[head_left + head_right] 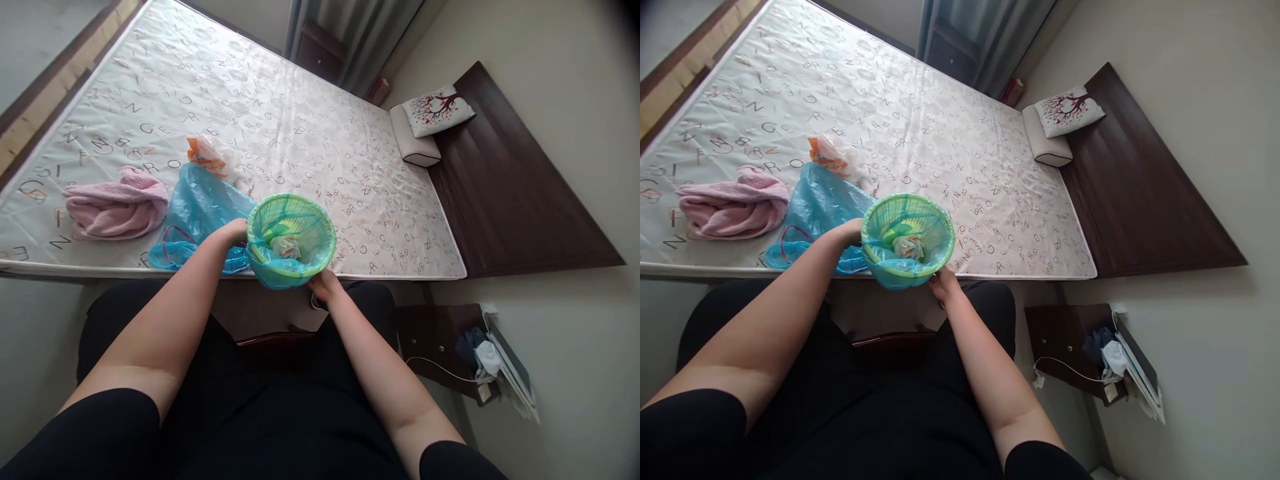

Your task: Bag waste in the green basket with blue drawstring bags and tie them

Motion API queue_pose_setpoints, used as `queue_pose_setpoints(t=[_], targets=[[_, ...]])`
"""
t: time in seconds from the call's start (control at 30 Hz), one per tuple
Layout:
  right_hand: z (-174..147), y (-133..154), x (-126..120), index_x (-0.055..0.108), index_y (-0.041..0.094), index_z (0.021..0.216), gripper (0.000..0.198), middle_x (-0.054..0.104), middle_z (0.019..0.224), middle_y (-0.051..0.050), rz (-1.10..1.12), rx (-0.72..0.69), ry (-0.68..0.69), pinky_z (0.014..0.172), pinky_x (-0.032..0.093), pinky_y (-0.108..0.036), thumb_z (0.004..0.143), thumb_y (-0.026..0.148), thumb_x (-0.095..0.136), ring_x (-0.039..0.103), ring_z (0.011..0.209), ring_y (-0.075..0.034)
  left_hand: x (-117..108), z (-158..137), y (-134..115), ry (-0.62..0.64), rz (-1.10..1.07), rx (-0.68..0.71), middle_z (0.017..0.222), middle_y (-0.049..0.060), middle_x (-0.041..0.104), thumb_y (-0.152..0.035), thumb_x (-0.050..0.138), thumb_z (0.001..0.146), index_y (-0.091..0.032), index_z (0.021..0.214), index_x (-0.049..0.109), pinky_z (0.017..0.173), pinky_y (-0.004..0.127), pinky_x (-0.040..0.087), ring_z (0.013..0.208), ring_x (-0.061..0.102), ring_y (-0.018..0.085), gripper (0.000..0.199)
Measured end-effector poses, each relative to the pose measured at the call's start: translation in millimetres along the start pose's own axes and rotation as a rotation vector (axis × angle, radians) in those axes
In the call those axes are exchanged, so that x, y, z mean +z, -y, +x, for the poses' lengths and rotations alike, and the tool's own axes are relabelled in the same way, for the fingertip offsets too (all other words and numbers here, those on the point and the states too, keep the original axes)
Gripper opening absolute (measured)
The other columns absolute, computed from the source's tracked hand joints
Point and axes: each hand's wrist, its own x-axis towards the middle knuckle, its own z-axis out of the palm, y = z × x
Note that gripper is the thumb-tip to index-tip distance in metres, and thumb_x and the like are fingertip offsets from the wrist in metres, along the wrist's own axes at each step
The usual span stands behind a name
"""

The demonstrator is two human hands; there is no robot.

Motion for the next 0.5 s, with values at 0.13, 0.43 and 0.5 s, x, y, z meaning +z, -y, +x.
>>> queue_pose_setpoints(t=[0.13, 0.43, 0.5], targets=[[-14, 10, -4, 0.063, 0.024, 0.106, 0.015, 0.073, 0.083, 0.001, 0.095, -0.105, -0.009, 0.061, 0.059, -0.026, 0.092, 0.020, 0.063, 0.067, 0.070, -0.016, -12, -6, -8, -0.107, -0.066, 0.015, 0.055, -0.002, 0.049, -0.025, 0.085, 0.065, -0.018, 0.072, 0.062, 0.053, 0.027, 0.041, 0.051, 0.044, 0.012, 0.024], [-44, 58, 13, 0.058, 0.022, 0.093, 0.007, 0.068, 0.078, 0.003, 0.220, -0.289, -0.075, 0.067, 0.061, -0.025, 0.100, 0.020, 0.058, 0.066, 0.070, -0.013, -22, -25, -47, -0.240, -0.469, 0.125, 0.063, -0.002, 0.052, -0.023, 0.076, 0.083, -0.018, 0.091, 0.066, 0.048, 0.022, 0.041, 0.052, 0.047, 0.011, 0.015], [-47, 60, 20, 0.060, 0.023, 0.099, 0.006, 0.068, 0.080, 0.004, 0.145, -0.298, -0.072, 0.063, 0.059, -0.025, 0.100, 0.028, 0.062, 0.065, 0.070, -0.013, -22, -26, -51, -0.228, -0.522, 0.109, 0.063, -0.003, 0.050, -0.020, 0.073, 0.085, -0.017, 0.091, 0.065, 0.046, 0.020, 0.040, 0.051, 0.046, 0.010, 0.011]])
